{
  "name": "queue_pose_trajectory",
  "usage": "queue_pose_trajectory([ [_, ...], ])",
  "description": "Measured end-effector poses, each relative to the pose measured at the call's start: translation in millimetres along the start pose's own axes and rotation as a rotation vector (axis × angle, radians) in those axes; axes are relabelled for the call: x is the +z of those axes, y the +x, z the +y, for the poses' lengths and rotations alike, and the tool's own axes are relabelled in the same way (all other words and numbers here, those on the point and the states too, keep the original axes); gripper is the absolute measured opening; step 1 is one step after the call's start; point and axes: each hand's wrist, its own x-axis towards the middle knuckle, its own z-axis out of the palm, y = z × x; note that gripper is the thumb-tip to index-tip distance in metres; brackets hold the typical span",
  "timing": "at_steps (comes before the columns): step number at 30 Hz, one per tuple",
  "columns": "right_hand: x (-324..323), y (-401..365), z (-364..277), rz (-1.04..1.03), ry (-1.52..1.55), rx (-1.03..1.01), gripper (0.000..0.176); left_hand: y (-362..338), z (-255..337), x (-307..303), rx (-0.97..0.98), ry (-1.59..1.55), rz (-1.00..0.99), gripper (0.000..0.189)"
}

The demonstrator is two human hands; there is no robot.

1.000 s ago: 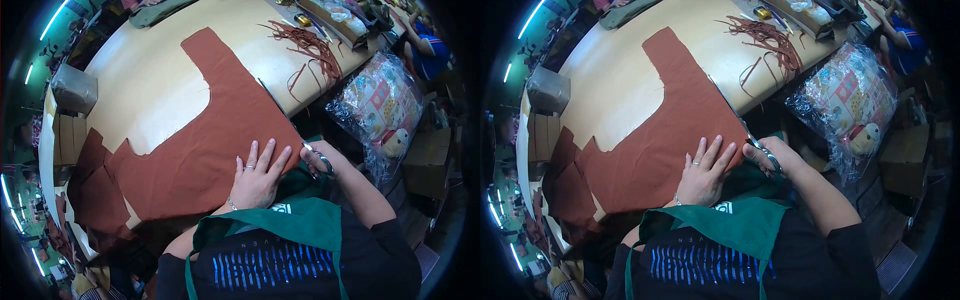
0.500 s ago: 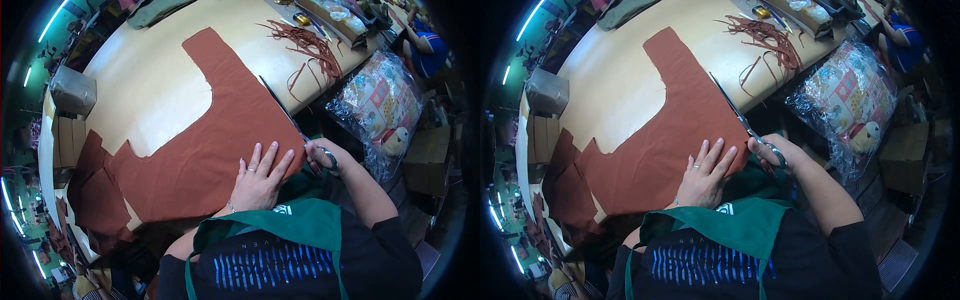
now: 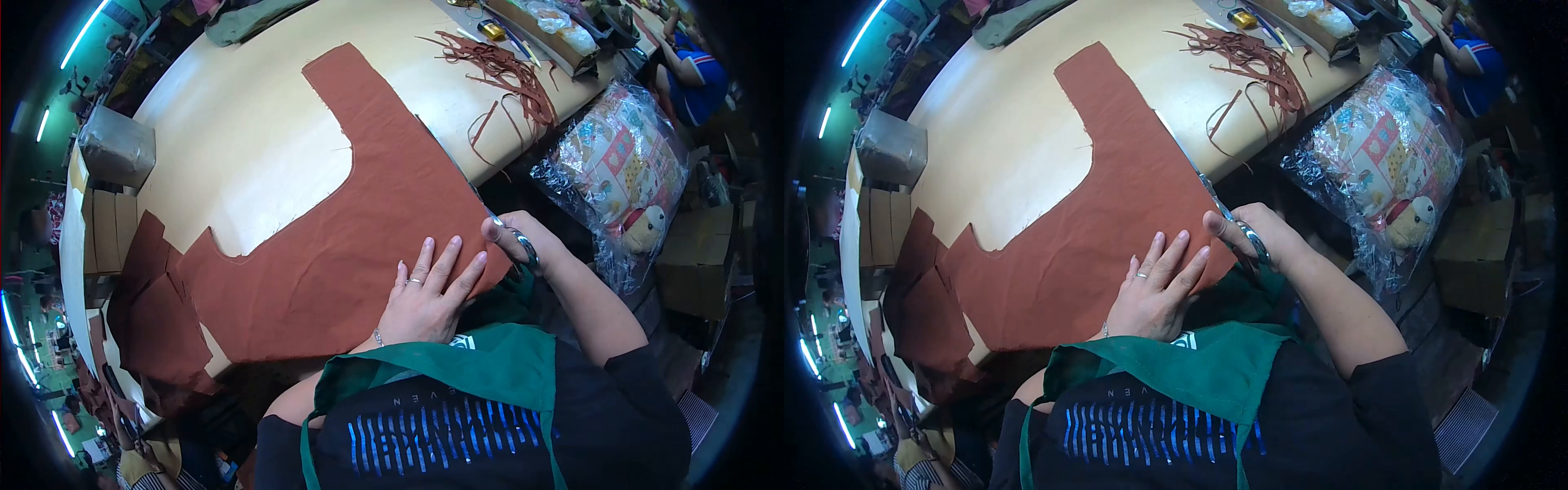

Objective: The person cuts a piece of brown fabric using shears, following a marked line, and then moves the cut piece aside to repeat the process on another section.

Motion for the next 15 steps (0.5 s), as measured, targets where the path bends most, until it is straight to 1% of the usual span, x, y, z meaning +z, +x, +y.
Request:
queue_pose_trajectory([
  [3, -1, -2, -1, -0.011, -0.015, -0.016, 0.073, 0, 0, -1, 0.009, -0.020, -0.005, 0.055],
  [6, 2, -3, -3, 0.004, -0.031, 0.031, 0.074, 0, 0, -2, 0.001, -0.039, 0.005, 0.054],
  [9, 6, 2, 7, 0.038, -0.033, -0.002, 0.071, 0, 3, -4, -0.008, -0.052, 0.032, 0.055],
  [15, 5, 1, 6, 0.040, -0.077, 0.015, 0.068, 1, 2, -3, 0.003, -0.085, 0.056, 0.055],
])
